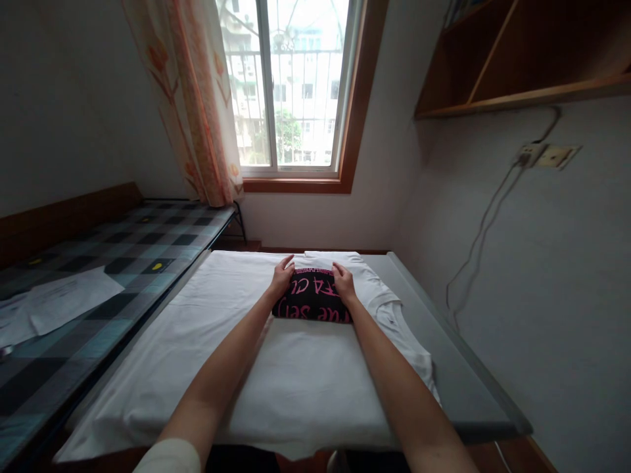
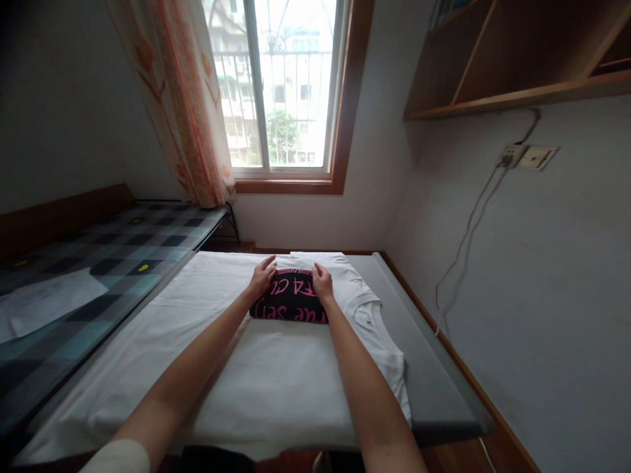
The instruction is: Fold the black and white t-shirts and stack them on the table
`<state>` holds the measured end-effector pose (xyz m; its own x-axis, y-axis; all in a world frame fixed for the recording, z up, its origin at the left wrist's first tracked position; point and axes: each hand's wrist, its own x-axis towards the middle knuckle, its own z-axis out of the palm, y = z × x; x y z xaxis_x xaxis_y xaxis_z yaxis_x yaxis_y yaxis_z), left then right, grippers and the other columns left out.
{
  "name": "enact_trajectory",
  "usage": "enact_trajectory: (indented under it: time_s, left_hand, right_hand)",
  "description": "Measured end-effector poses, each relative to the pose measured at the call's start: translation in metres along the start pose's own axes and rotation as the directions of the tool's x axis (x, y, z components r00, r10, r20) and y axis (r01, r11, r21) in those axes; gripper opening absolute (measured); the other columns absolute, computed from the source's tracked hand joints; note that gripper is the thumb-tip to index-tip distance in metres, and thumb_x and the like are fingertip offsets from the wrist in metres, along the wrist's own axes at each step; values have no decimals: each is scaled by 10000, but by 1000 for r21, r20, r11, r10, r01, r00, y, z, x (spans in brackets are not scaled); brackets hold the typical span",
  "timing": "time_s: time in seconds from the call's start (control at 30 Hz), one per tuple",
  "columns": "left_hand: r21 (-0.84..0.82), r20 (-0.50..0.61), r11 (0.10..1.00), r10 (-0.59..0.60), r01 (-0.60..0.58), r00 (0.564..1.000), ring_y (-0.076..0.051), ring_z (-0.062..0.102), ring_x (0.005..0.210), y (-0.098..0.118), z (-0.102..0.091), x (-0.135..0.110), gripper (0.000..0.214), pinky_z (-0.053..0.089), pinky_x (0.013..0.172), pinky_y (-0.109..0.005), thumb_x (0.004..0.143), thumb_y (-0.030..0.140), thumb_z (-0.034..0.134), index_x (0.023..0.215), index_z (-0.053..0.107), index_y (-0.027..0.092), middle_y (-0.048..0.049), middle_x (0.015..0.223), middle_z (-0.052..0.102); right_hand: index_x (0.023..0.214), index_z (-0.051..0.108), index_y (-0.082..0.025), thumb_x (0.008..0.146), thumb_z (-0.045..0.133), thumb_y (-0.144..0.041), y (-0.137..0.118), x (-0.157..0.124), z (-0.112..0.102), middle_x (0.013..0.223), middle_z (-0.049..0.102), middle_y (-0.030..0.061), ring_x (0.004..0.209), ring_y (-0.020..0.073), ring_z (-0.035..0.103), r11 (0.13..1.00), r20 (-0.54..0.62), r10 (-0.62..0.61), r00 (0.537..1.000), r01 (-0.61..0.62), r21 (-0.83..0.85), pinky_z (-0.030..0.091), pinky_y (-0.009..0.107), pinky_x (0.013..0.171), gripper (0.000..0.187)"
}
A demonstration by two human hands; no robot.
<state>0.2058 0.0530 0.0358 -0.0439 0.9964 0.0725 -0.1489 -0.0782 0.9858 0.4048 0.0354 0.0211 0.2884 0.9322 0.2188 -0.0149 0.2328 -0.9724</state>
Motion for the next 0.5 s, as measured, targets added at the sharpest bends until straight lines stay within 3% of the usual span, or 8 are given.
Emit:
enact_trajectory:
  time_s: [0.07,0.1,0.17,0.27,0.3,0.4,0.5]
  left_hand:
    - [253,119,961,83,-112,989,-229,510,1255,-1,6,-3,322,373,1092,-399,833,172,541,1135,653,187,-96,1277,618]
    - [370,185,912,116,-178,976,-230,506,1255,-1,9,-5,301,339,1114,-401,827,158,539,1093,676,182,-93,1247,639]
    - [646,309,693,145,-319,940,-224,500,1256,1,14,-9,305,284,1136,-411,867,194,496,1118,669,193,-85,1254,639]
    - [868,371,321,88,-379,924,-255,529,1214,6,17,-11,363,275,1107,-473,949,330,376,1151,650,203,-102,1252,638]
    - [892,359,271,66,-363,931,-275,543,1191,8,17,-10,399,291,1084,-491,958,375,346,1117,664,193,-120,1231,645]
    - [914,333,242,6,-325,943,-317,568,1141,13,15,-1,488,359,1008,-480,947,478,328,988,702,166,-163,1167,664]
    - [920,339,232,-69,-316,938,-318,599,1098,16,14,13,571,408,949,-428,933,557,293,942,713,170,-162,1124,685]
  right_hand:
    - [957,689,-183,805,570,-308,-1,-6,2,1123,686,114,1234,258,507,947,130,-117,985,150,-285,280,464,1137,230]
    - [979,696,-176,824,544,-289,-1,-9,3,1135,683,116,1238,258,496,860,211,-172,962,251,-444,278,456,1136,245]
    - [1083,681,-154,881,456,-262,-2,-15,4,1178,664,124,1235,253,485,622,345,-239,908,416,-664,303,438,1114,322]
    - [1198,632,-112,922,397,-247,-8,-24,2,1234,631,145,1231,257,476,432,390,-250,886,462,-774,328,405,1086,387]
    - [1214,621,-101,925,402,-250,-11,-28,0,1265,609,156,1238,262,468,393,389,-251,886,460,-796,332,398,1079,392]
    - [1183,627,-107,917,448,-271,-29,-47,-13,1303,561,184,1211,279,487,282,348,-282,894,424,-861,370,386,1027,361]
    - [1008,665,-142,942,417,-325,-52,-76,-31,1096,645,174,1039,273,586,209,266,-248,932,319,-924,433,372,896,315]
